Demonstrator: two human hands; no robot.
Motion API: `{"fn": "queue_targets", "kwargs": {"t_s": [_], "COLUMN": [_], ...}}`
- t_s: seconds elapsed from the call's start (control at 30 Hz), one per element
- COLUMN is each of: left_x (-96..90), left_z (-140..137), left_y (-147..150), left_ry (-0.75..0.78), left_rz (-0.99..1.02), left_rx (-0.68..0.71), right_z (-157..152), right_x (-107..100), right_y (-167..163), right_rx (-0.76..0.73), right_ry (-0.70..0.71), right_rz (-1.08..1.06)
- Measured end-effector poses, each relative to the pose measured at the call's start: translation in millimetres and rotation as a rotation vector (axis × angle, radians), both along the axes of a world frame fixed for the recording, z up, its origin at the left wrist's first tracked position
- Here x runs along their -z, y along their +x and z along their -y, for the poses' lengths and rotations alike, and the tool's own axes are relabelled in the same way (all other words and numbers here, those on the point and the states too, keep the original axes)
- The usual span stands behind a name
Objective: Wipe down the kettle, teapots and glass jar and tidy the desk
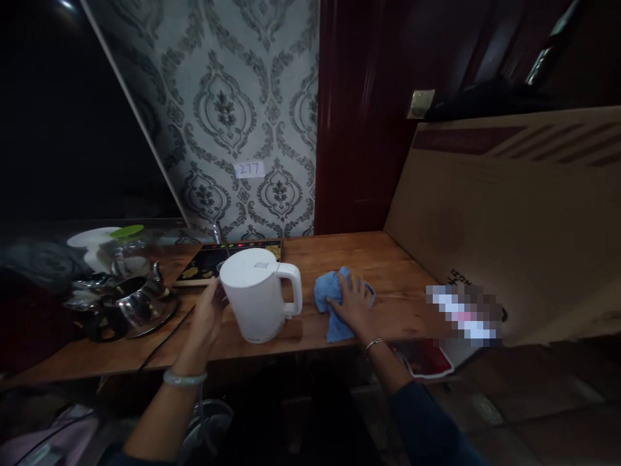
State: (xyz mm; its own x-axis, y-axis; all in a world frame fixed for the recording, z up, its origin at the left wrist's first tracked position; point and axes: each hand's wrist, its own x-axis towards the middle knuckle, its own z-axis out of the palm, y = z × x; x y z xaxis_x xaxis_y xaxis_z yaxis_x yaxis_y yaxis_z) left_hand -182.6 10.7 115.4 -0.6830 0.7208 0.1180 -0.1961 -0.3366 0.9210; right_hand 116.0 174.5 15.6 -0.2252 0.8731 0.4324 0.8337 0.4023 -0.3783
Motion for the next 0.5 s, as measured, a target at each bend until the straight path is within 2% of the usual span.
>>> {"fn": "queue_targets", "kwargs": {"t_s": [0.1,0.2,0.3,0.37,0.4,0.5], "left_x": [20.2,41.1,58.1,66.0,68.8,71.8], "left_z": [14.5,32.8,51.9,61.7,65.3,72.6], "left_y": [12.9,24.4,38.6,52.6,61.1,89.5], "left_ry": [-0.048,-0.126,-0.181,-0.214,-0.243,-0.371], "left_rz": [0.048,0.101,0.007,-0.078,-0.096,-0.095], "left_rx": [-0.101,-0.171,-0.205,-0.136,-0.054,0.292], "right_z": [3.7,10.4,20.8,32.2,39.8,70.2], "right_x": [9.3,6.3,3.4,4.1,5.2,9.9], "right_y": [10.8,6.3,-0.3,-1.9,-1.8,0.6], "right_rx": [0.002,-0.072,-0.088,-0.097,-0.119,-0.214], "right_ry": [-0.148,-0.102,-0.047,-0.056,-0.064,-0.078], "right_rz": [0.159,0.166,0.123,0.086,0.065,-0.022]}}
